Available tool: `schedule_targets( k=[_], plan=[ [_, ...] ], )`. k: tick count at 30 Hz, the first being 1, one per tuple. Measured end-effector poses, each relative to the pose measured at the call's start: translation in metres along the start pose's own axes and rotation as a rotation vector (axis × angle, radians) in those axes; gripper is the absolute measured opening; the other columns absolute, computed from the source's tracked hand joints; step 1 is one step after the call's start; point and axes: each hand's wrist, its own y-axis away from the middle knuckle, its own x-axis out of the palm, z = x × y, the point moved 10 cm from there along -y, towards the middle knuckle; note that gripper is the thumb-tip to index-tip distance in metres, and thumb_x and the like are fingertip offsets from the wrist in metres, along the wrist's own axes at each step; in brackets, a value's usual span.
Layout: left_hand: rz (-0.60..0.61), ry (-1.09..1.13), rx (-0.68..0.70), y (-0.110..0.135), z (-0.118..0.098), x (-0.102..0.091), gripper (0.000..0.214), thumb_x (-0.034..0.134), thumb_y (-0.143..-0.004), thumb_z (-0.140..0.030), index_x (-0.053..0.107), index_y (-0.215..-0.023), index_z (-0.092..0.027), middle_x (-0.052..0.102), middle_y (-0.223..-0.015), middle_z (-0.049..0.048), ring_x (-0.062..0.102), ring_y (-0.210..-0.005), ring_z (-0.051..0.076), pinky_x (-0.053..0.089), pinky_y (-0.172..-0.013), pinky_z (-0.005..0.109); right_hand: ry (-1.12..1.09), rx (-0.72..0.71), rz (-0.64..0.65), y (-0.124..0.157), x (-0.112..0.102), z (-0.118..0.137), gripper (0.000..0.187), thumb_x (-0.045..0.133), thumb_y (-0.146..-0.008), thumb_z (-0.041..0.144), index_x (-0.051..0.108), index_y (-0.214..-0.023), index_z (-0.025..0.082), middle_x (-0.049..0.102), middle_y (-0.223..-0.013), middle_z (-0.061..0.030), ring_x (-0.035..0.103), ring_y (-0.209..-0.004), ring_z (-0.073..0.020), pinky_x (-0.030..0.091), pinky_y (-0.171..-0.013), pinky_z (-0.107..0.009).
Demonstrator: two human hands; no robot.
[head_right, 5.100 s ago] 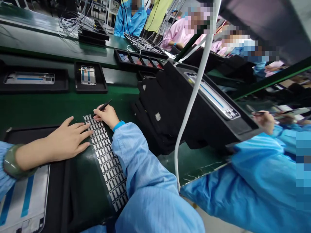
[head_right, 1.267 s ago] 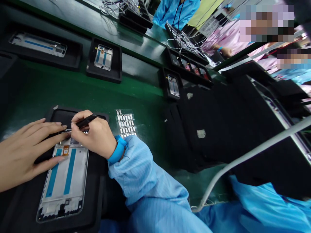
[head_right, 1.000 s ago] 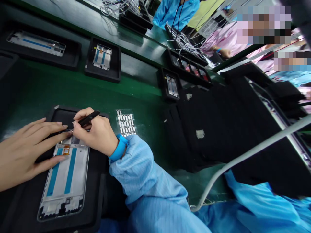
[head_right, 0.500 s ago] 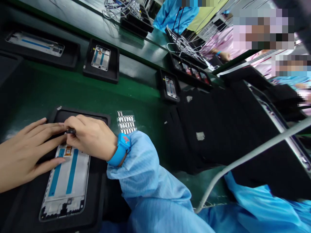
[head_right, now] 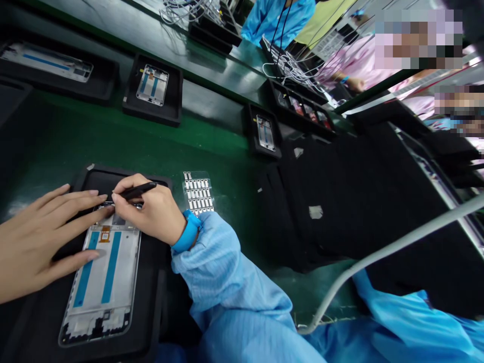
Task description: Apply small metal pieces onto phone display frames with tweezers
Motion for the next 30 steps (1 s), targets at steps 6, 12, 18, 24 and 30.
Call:
schedule_targets(
  k=[6, 12, 18, 24, 30],
  plan=[
    [-0.009, -0.027, 0.018, 0.001, -0.001, -0.001, 0.058, 0.049, -0.095, -0.052, 0.049, -0.143, -0.018, 0.059, -0.139, 0.0133, 0.053, -0.129, 0.035, 0.033, -0.113, 0.059, 0.043, -0.036, -0.006, 0.000, 0.000, 0.004, 0.009, 0.062, -0.091, 0.029, 0.061, -0.091, 0.020, 0.069, -0.091, -0.0022, 0.069, -0.078, -0.0122, 0.059, -0.076, -0.025],
    [-0.004, -0.040, 0.022, 0.000, -0.001, -0.001, 0.058, 0.048, -0.095, -0.053, 0.051, -0.142, -0.018, 0.060, -0.137, 0.0126, 0.053, -0.129, 0.034, 0.034, -0.113, 0.058, 0.127, -0.133, 0.014, -0.002, 0.004, 0.013, 0.003, 0.060, -0.089, 0.022, 0.061, -0.089, 0.020, 0.070, -0.091, -0.0019, 0.069, -0.083, -0.0120, 0.057, -0.078, -0.022],
    [0.012, -0.053, 0.021, 0.000, -0.002, 0.001, 0.058, 0.047, -0.096, -0.051, 0.050, -0.142, -0.016, 0.059, -0.139, 0.0132, 0.052, -0.130, 0.033, 0.030, -0.115, 0.057, 0.110, -0.064, 0.003, -0.012, 0.005, 0.006, 0.006, 0.058, -0.088, 0.021, 0.058, -0.093, 0.018, 0.067, -0.087, -0.0010, 0.068, -0.076, -0.0110, 0.056, -0.072, -0.022],
    [-0.003, -0.078, 0.038, -0.002, -0.004, 0.001, 0.055, 0.045, -0.097, -0.049, 0.052, -0.139, -0.014, 0.059, -0.138, 0.0148, 0.052, -0.130, 0.032, 0.028, -0.115, 0.057, 0.203, -0.209, -0.051, -0.005, -0.001, 0.018, 0.005, 0.059, -0.089, 0.020, 0.058, -0.093, 0.017, 0.069, -0.086, -0.0012, 0.068, -0.073, -0.0099, 0.055, -0.069, -0.020],
    [0.015, -0.074, 0.025, -0.002, -0.002, 0.002, 0.048, 0.044, -0.097, -0.049, 0.058, -0.133, -0.020, 0.062, -0.134, 0.0115, 0.052, -0.130, 0.032, 0.030, -0.115, 0.058, 0.225, -0.270, -0.154, -0.001, -0.016, 0.021, 0.004, 0.061, -0.091, 0.022, 0.060, -0.089, 0.019, 0.069, -0.084, -0.0011, 0.069, -0.075, -0.0119, 0.056, -0.070, -0.023]
  ],
)
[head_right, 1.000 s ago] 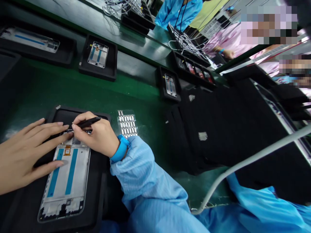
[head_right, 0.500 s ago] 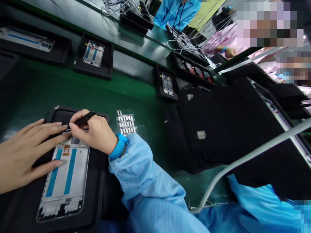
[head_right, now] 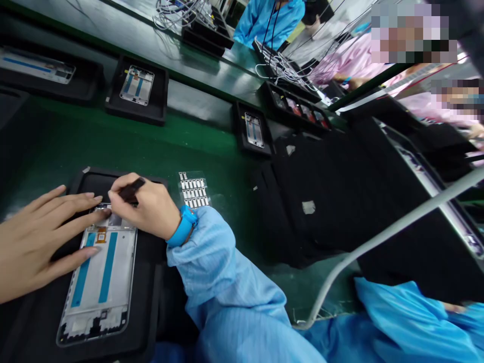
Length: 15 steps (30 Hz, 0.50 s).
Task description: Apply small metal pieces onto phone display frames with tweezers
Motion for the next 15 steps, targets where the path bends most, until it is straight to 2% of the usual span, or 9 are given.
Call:
schedule_targets(
  k=[2, 4, 6, 8, 10, 11, 13, 15],
  plan=[
    [0.020, 0.004, -0.012, 0.001, 0.000, 0.002, 0.046, 0.043, -0.098, -0.049, 0.058, -0.133, -0.023, 0.063, -0.134, 0.0097, 0.053, -0.129, 0.031, 0.030, -0.115, 0.059, -0.092, 0.107, -0.076, 0.000, -0.014, -0.015, 0.009, 0.061, -0.093, 0.028, 0.060, -0.090, 0.020, 0.068, -0.083, -0.0002, 0.069, -0.071, -0.0119, 0.056, -0.065, -0.024],
    [0.027, 0.015, -0.015, 0.001, 0.001, 0.001, 0.046, 0.040, -0.099, -0.051, 0.059, -0.132, -0.026, 0.064, -0.133, 0.0079, 0.054, -0.128, 0.031, 0.031, -0.114, 0.060, -0.140, 0.163, -0.099, 0.001, -0.025, -0.024, 0.012, 0.060, -0.095, 0.031, 0.060, -0.091, 0.020, 0.067, -0.083, -0.0005, 0.069, -0.070, -0.0124, 0.056, -0.062, -0.024],
    [0.028, 0.047, -0.014, -0.003, 0.005, -0.004, 0.045, 0.039, -0.099, -0.055, 0.061, -0.128, -0.030, 0.068, -0.127, 0.0045, 0.059, -0.123, 0.031, 0.033, -0.113, 0.059, -0.093, 0.115, -0.063, -0.001, -0.032, -0.023, 0.012, 0.055, -0.097, 0.030, 0.061, -0.093, 0.020, 0.068, -0.088, -0.0025, 0.070, -0.079, -0.0147, 0.057, -0.070, -0.028],
    [0.053, 0.099, -0.056, -0.016, 0.021, -0.008, 0.045, 0.039, -0.096, -0.060, 0.064, -0.121, -0.031, 0.072, -0.116, 0.0013, 0.064, -0.113, 0.029, 0.039, -0.109, 0.056, 0.064, 0.039, -0.016, -0.004, -0.036, -0.019, 0.013, 0.050, -0.098, 0.024, 0.061, -0.096, 0.020, 0.070, -0.102, -0.0067, 0.068, -0.098, -0.0188, 0.056, -0.086, -0.035],
    [0.081, 0.127, -0.173, -0.039, 0.051, -0.010, 0.047, 0.040, -0.094, -0.062, 0.064, -0.117, -0.029, 0.074, -0.107, 0.0016, 0.067, -0.104, 0.029, 0.048, -0.100, 0.050, 0.283, 0.037, 0.082, -0.005, -0.034, -0.025, 0.017, 0.047, -0.096, 0.018, 0.063, -0.104, 0.019, 0.067, -0.119, -0.0108, 0.062, -0.113, -0.0229, 0.051, -0.097, -0.041],
    [0.090, 0.115, -0.263, -0.053, 0.072, -0.010, 0.046, 0.039, -0.096, -0.058, 0.063, -0.117, -0.026, 0.073, -0.108, 0.0032, 0.067, -0.103, 0.028, 0.051, -0.095, 0.046, 0.387, 0.073, 0.172, -0.005, -0.029, -0.034, 0.020, 0.048, -0.096, 0.018, 0.063, -0.109, 0.018, 0.065, -0.123, -0.0122, 0.060, -0.115, -0.0246, 0.050, -0.099, -0.043],
    [0.009, -0.051, -0.335, -0.089, 0.105, -0.017, 0.045, 0.039, -0.097, -0.047, 0.060, -0.125, -0.019, 0.067, -0.123, 0.0100, 0.063, -0.113, 0.030, 0.049, -0.098, 0.046, 0.501, 0.180, 0.391, 0.001, -0.016, -0.055, 0.026, 0.051, -0.098, 0.025, 0.063, -0.119, 0.016, 0.066, -0.120, -0.0131, 0.060, -0.112, -0.0260, 0.050, -0.097, -0.043],
    [0.044, -0.188, -0.363, -0.127, 0.132, -0.006, 0.046, 0.039, -0.097, -0.032, 0.051, -0.137, -0.013, 0.051, -0.146, 0.0152, 0.050, -0.132, 0.033, 0.041, -0.108, 0.050, 0.492, 0.266, 0.540, 0.008, -0.006, -0.068, 0.031, 0.054, -0.099, 0.035, 0.065, -0.121, 0.016, 0.067, -0.115, -0.0119, 0.062, -0.109, -0.0246, 0.051, -0.093, -0.039]
  ],
)
